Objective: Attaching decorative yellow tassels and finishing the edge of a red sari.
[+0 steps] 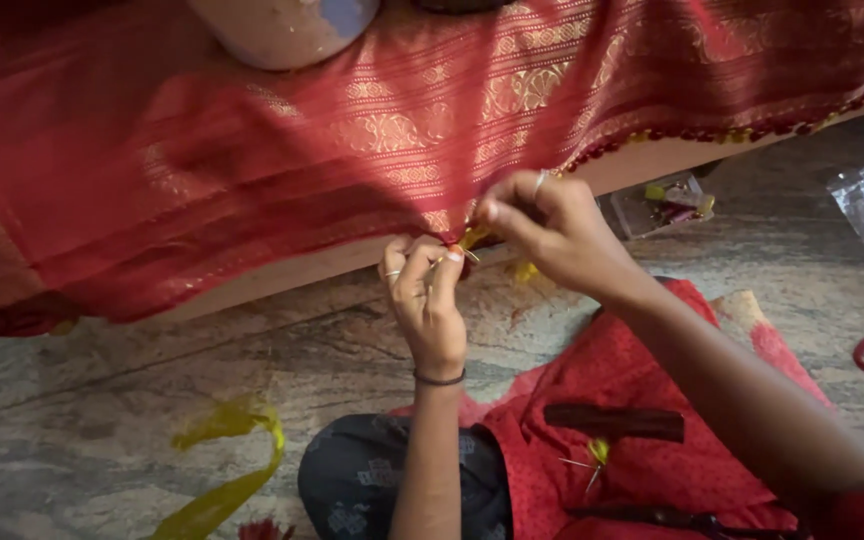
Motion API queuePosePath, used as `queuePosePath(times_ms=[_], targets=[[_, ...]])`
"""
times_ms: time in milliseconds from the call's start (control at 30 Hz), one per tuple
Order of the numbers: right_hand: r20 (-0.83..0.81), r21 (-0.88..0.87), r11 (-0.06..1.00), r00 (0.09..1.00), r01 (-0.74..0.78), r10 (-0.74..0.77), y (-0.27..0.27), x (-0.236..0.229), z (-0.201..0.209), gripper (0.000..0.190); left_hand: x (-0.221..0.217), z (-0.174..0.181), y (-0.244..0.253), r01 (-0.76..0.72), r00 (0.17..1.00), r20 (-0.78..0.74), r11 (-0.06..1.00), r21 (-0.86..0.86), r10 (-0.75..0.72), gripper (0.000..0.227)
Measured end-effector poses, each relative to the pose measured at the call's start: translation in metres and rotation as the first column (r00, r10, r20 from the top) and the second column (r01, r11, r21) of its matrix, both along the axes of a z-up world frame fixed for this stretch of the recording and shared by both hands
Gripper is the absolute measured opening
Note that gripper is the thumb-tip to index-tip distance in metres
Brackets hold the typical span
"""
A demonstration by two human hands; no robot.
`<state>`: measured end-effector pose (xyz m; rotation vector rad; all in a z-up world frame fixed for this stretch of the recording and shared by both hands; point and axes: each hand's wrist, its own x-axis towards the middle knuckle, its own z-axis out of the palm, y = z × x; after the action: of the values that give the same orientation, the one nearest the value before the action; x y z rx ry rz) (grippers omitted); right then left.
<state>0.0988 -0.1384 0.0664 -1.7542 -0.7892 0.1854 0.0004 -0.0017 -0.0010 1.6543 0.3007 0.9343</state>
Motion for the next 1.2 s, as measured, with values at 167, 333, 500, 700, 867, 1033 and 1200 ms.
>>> queuePosePath(times_ms=[167,333,500,700,867,1033,1200], targets=[[0.184,-0.199,0.976,0.975,-0.091,0.128,0.002,-0.002,0.001,0.014,-0.002,0.006,0.004,0.043,0.989,-0.146,0.996,0.079,-0.031,0.018],[0.146,-0.055,0.998,0.989,0.012,-0.004,0.019,-0.003,-0.025,0.009,-0.002,0.004,0.003,-0.003,0.996,-0.091,0.985,0.172,0.019,0.020],[-0.364,0.168,0.985,0.931,0.033,0.031,0.020,-0.007,-0.045,0.007,-0.003,0.004,0.010,-0.003,0.988,-0.148,0.958,0.288,0.048,0.019],[-0.677,0.421,0.906,0.684,0.055,0.273,0.025,-0.002,-0.070,0.004,-0.011,0.011,0.010,0.153,0.948,-0.262,0.979,-0.131,-0.183,0.013],[-0.579,0.437,0.896,0.788,0.083,0.210,0.029,-0.003,-0.073,0.004,-0.027,0.042,-0.006,-0.080,0.996,0.021,0.785,0.615,0.086,0.024],[-0.554,0.356,0.927,0.825,0.114,0.112,0.027,-0.017,-0.050,0.006,-0.022,0.042,0.015,-0.062,0.989,-0.039,0.643,0.764,0.142,0.025],[-0.540,0.390,0.908,0.836,0.151,0.093,0.016,-0.038,-0.033,0.007,-0.027,0.065,0.013,-0.024,0.990,-0.085,0.737,0.676,0.110,0.013]])
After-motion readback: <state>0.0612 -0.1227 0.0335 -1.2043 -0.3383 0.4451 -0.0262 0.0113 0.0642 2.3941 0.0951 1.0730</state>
